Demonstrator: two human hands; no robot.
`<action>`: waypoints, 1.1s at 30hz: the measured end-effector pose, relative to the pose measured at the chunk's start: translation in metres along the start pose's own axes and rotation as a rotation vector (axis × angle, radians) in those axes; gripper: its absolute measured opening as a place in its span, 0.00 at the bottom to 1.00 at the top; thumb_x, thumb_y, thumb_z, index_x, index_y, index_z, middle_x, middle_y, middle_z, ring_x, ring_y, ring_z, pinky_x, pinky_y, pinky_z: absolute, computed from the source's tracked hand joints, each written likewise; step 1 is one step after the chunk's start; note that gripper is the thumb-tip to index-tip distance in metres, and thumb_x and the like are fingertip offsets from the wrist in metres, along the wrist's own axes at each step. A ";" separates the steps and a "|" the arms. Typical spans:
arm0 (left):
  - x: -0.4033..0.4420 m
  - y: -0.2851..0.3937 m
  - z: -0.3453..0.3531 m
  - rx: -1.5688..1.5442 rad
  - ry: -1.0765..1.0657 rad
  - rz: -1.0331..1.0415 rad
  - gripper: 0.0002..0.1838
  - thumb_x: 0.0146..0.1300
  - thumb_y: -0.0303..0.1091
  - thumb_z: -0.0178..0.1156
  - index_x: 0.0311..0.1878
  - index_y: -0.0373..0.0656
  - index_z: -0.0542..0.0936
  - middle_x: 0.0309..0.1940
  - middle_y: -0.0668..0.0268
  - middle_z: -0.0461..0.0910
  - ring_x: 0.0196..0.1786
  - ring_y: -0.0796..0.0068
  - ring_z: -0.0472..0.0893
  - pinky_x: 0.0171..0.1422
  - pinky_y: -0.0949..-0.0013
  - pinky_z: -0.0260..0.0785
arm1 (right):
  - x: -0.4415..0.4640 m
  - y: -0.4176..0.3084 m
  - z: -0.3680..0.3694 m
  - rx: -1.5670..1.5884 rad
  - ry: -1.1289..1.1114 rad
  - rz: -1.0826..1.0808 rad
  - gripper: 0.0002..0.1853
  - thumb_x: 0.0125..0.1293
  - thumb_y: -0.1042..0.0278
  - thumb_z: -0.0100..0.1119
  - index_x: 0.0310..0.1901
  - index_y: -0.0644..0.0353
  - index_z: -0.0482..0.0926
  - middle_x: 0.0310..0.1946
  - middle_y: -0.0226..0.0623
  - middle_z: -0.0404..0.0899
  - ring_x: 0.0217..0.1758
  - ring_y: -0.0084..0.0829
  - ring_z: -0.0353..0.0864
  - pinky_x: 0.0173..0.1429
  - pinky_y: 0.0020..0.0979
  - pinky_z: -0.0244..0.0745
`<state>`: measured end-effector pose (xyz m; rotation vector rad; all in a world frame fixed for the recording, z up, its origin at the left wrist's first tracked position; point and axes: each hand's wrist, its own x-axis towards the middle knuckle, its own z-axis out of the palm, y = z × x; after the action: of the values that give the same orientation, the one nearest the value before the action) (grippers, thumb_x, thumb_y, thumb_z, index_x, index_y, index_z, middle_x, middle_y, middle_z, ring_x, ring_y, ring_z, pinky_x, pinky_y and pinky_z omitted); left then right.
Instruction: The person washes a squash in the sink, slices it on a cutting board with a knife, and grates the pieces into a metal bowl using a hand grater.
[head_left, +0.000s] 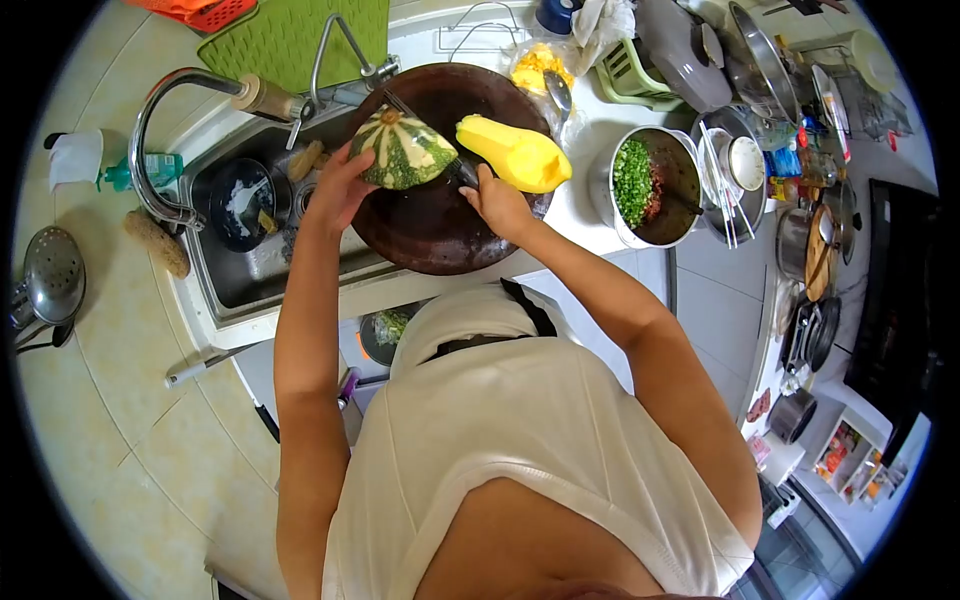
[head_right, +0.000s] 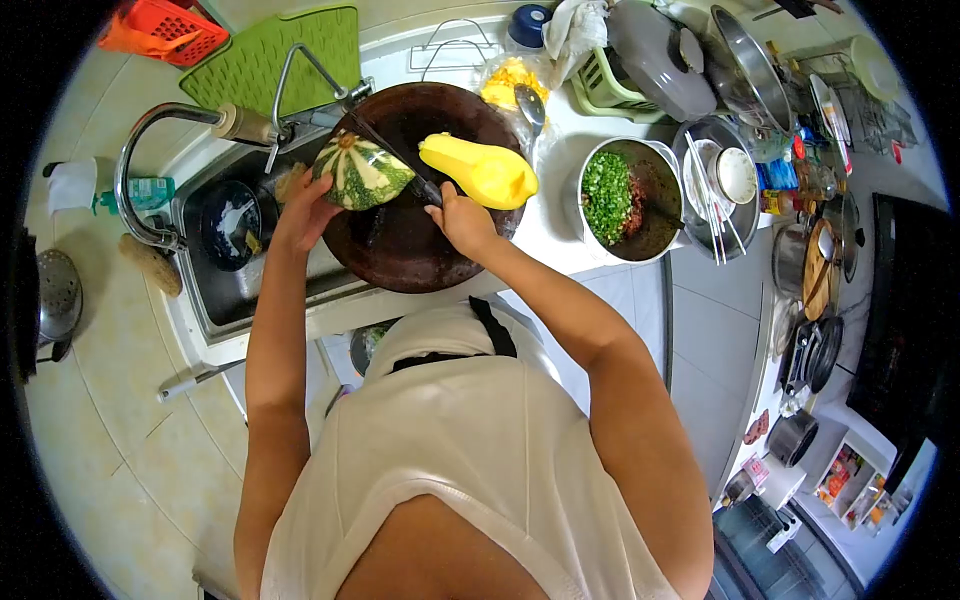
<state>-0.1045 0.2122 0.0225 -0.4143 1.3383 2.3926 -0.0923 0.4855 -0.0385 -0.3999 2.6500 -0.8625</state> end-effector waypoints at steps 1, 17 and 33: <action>-0.006 -0.004 0.000 -0.015 0.014 0.024 0.25 0.66 0.35 0.61 0.64 0.39 0.69 0.57 0.62 0.77 0.58 0.68 0.78 0.62 0.58 0.71 | 0.000 0.004 0.000 0.028 0.021 -0.015 0.21 0.69 0.53 0.55 0.46 0.67 0.67 0.27 0.58 0.80 0.33 0.58 0.81 0.39 0.52 0.76; 0.003 -0.018 0.050 0.190 0.130 0.387 0.15 0.62 0.30 0.65 0.50 0.39 0.76 0.46 0.68 0.79 0.51 0.79 0.76 0.60 0.72 0.65 | -0.019 0.002 -0.041 0.141 0.222 0.132 0.22 0.69 0.50 0.53 0.47 0.67 0.71 0.27 0.61 0.79 0.33 0.60 0.80 0.40 0.53 0.74; 0.010 -0.100 0.016 1.215 0.148 0.789 0.20 0.56 0.35 0.69 0.48 0.36 0.76 0.55 0.50 0.74 0.63 0.51 0.70 0.74 0.52 0.50 | -0.113 -0.022 -0.099 -0.008 0.037 0.120 0.18 0.70 0.55 0.55 0.44 0.64 0.68 0.22 0.57 0.78 0.28 0.59 0.79 0.33 0.52 0.71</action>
<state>-0.0694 0.2758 -0.0489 0.3601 3.0329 1.4503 -0.0244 0.5597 0.0752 -0.2256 2.6802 -0.8302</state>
